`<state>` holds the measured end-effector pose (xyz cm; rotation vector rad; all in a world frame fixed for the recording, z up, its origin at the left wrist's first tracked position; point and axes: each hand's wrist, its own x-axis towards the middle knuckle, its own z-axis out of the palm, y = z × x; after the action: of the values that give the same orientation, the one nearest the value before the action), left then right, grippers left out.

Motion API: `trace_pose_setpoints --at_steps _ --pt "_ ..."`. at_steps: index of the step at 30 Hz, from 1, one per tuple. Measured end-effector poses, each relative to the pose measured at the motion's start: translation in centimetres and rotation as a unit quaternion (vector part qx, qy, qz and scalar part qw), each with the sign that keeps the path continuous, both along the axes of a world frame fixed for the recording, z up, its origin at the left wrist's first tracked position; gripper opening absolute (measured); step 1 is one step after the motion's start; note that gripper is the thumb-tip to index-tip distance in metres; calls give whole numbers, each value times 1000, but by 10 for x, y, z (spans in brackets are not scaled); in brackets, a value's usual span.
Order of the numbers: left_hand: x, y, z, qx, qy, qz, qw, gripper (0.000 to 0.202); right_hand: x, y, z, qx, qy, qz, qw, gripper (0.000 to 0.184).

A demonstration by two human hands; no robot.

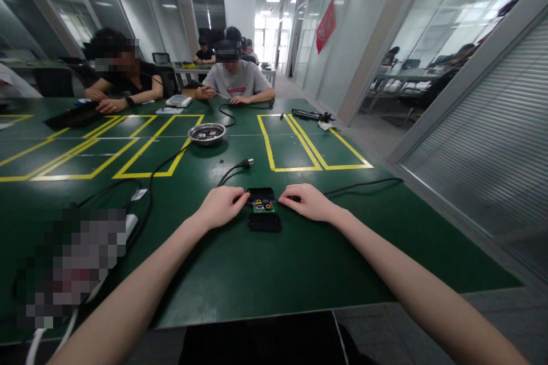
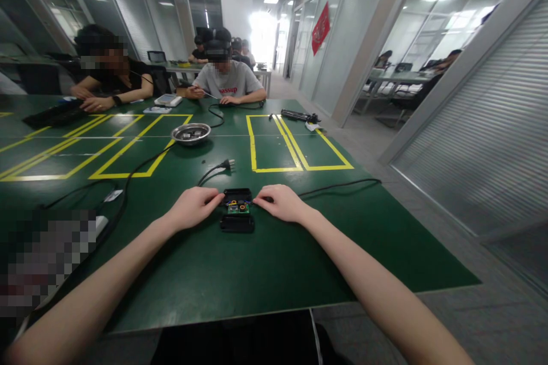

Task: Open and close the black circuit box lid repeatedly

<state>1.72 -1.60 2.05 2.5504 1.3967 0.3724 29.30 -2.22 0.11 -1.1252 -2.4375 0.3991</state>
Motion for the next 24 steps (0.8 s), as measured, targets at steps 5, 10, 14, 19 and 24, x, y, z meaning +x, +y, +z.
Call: trace_pose_setpoints --at_steps 5,10,14,19,24 --pt "4 -3 4 -16 51 26 998 47 0 -1 0 18 13 4 1000 26" --pt "0 -4 7 -43 53 -1 998 46 -2 -3 -1 31 36 9 999 27" --pt "-4 -2 6 -39 41 -13 998 47 -4 -4 -2 31 40 10 999 27" --pt "-4 0 2 -20 23 -3 1000 48 -4 -3 -2 30 38 3 999 28" --pt "-4 0 4 -21 7 -2 1000 49 -3 -3 3 22 -21 -34 999 41"
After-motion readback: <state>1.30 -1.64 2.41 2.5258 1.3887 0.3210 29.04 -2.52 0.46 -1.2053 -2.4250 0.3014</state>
